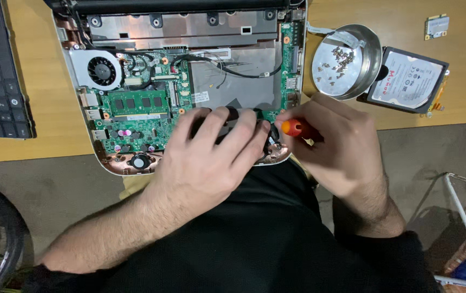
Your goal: The person uses a screwdriver to unscrew and remove a small metal bracket from the motherboard of a disassembled laptop. They carefully detach the bracket and set it aside on the table.
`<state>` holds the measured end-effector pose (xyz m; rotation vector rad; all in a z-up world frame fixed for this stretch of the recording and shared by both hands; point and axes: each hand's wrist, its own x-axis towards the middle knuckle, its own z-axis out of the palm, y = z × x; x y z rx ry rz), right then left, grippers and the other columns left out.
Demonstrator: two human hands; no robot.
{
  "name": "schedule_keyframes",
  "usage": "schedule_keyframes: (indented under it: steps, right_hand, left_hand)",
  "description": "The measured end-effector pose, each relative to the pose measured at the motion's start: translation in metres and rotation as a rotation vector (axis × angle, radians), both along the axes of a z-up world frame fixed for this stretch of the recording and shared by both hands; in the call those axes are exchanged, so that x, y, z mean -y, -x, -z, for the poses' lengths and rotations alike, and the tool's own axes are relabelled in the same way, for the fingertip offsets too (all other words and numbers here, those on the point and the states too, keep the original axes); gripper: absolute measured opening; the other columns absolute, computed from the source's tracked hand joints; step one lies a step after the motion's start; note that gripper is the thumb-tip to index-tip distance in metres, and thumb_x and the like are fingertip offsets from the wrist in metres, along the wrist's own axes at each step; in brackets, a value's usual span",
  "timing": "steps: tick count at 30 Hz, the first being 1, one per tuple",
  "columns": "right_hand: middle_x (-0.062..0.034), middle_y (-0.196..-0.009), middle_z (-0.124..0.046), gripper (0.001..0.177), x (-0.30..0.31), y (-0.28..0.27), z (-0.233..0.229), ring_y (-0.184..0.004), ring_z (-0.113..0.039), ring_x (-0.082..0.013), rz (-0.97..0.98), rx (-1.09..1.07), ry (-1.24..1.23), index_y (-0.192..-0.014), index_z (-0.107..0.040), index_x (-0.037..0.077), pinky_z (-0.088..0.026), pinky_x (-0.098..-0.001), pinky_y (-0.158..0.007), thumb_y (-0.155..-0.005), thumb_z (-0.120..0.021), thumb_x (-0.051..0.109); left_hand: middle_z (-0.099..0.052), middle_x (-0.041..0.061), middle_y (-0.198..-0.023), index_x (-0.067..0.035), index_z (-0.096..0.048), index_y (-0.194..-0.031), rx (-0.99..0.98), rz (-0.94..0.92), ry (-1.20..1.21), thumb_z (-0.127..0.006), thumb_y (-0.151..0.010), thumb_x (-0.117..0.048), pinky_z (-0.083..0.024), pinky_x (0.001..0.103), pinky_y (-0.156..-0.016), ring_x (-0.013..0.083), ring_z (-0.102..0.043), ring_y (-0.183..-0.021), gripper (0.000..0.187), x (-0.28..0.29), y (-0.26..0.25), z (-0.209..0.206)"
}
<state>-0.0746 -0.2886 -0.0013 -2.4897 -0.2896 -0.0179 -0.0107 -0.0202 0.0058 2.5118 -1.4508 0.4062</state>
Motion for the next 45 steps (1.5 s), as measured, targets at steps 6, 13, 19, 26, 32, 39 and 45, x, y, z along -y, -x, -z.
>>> schedule_keyframes:
  steps: [6,13,19,26,32,39,45]
  right_hand:
    - [-0.0051,-0.108,-0.085,0.016,-0.004,0.006,0.000,-0.088,-0.077,-0.0240,0.044,-0.048,0.086,-0.115,-0.085,0.006,-0.055,-0.0400,-0.068,-0.101,-0.088,-0.001]
    - [-0.0070,-0.110,-0.086,0.022,0.000,0.003,-0.001,-0.088,-0.077,-0.0225,0.011,-0.056,0.012,-0.126,-0.087,0.005,-0.059,-0.0392,-0.070,-0.106,-0.084,-0.004]
    - [-0.0120,-0.119,-0.092,0.007,-0.003,0.005,-0.003,-0.098,-0.086,-0.0235,0.099,-0.039,-0.102,-0.123,-0.083,0.001,-0.067,-0.0367,-0.085,-0.118,-0.086,0.006]
    - [-0.0051,-0.092,-0.078,0.018,-0.010,0.007,0.002,-0.071,-0.063,-0.0179,0.156,-0.033,-0.049,-0.108,-0.079,0.006,-0.049,-0.0337,-0.066,-0.117,-0.092,0.013]
    - [0.0003,-0.082,-0.070,0.024,-0.008,0.011,0.006,-0.065,-0.053,-0.0153,0.144,-0.059,0.011,-0.099,-0.070,0.010,-0.041,-0.0343,-0.059,-0.115,-0.087,0.007]
    - [-0.0039,-0.089,-0.076,0.019,-0.010,0.016,0.005,-0.069,-0.067,-0.0243,0.156,-0.071,0.062,-0.106,-0.067,0.010,-0.048,-0.0416,-0.062,-0.116,-0.083,0.014]
    - [-0.0017,-0.094,-0.083,0.009,-0.015,0.023,0.008,-0.069,-0.065,-0.0139,0.095,0.112,-0.071,-0.114,-0.084,0.007,-0.055,-0.0329,-0.069,-0.114,-0.082,-0.002]
  left_hand:
    - [-0.075,0.001,-0.145,-0.020,-0.082,-0.134,0.093,0.026,-0.156,-0.080,-0.124,-0.075,-0.067,0.043,-0.100,0.0266,-0.073,-0.121,0.056,0.000,0.004,-0.007]
    - [-0.080,0.004,-0.140,-0.019,-0.083,-0.146,0.021,0.043,0.007,-0.073,-0.126,-0.080,-0.061,0.046,-0.102,0.0266,-0.075,-0.121,0.065,-0.008,-0.001,0.009]
    - [-0.080,0.006,-0.138,-0.020,-0.082,-0.147,-0.042,0.032,0.033,-0.085,-0.120,-0.083,-0.063,0.048,-0.102,0.0283,-0.076,-0.122,0.068,-0.009,0.001,0.010]
    - [-0.078,0.004,-0.142,-0.025,-0.082,-0.151,-0.037,0.033,-0.018,-0.085,-0.120,-0.085,-0.061,0.049,-0.101,0.0283,-0.073,-0.123,0.068,-0.007,0.000,0.007]
    - [-0.078,0.003,-0.146,-0.024,-0.081,-0.151,-0.008,0.047,-0.036,-0.081,-0.122,-0.085,-0.059,0.049,-0.099,0.0282,-0.072,-0.124,0.067,-0.006,-0.002,0.009]
    - [-0.079,0.007,-0.142,-0.020,-0.083,-0.147,-0.018,0.036,0.022,-0.075,-0.124,-0.078,-0.061,0.049,-0.101,0.0299,-0.075,-0.121,0.062,-0.007,0.001,0.007]
    - [-0.084,0.017,-0.124,-0.002,-0.086,-0.129,-0.137,0.093,0.390,-0.101,-0.115,-0.023,-0.078,0.052,-0.100,0.0313,-0.083,-0.109,0.029,-0.017,0.006,0.017]
